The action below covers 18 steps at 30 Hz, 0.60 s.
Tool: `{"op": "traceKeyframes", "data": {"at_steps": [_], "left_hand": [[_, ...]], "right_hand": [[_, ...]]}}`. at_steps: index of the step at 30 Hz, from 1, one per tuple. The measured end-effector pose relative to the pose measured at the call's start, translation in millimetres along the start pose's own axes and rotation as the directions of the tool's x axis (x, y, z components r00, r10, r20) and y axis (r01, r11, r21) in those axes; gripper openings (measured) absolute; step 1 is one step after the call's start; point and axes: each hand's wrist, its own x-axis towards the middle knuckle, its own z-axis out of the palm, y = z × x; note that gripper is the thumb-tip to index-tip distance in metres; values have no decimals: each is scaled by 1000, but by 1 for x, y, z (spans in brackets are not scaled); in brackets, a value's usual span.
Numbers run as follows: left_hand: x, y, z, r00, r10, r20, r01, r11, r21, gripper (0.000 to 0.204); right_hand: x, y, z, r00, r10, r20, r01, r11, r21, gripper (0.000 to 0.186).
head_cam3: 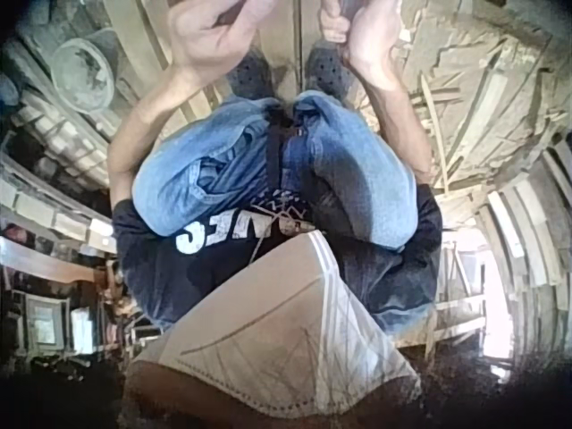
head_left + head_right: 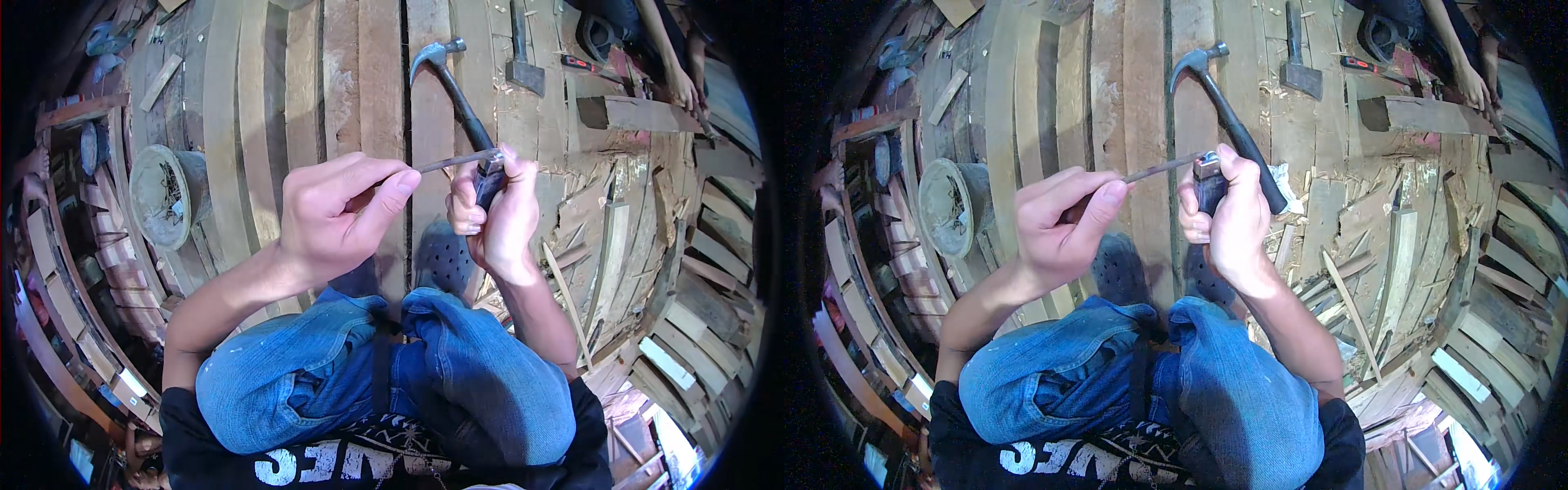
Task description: Using a hammer and a file to work on nails and wooden parts in a workshop setting.
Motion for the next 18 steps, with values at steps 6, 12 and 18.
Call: {"op": "traceKeyframes", "data": {"at_steps": [6, 12, 18], "left_hand": [[1, 0, 0, 1000, 5, -3, -5, 1000, 19, 8], [2, 0, 1, 999, 32, -10, -32, 999, 25, 7], [3, 0, 1, 999, 39, -30, -38, 999, 31, 8]], "right_hand": [[0, -1, 2, 1000, 7, -18, -7, 1000, -11, 56], [-1, -1, 3, 999, 12, -40, -12, 1000, -3, 55], [1, 0, 0, 1000, 20, 24, -20, 1000, 5, 56]]}}
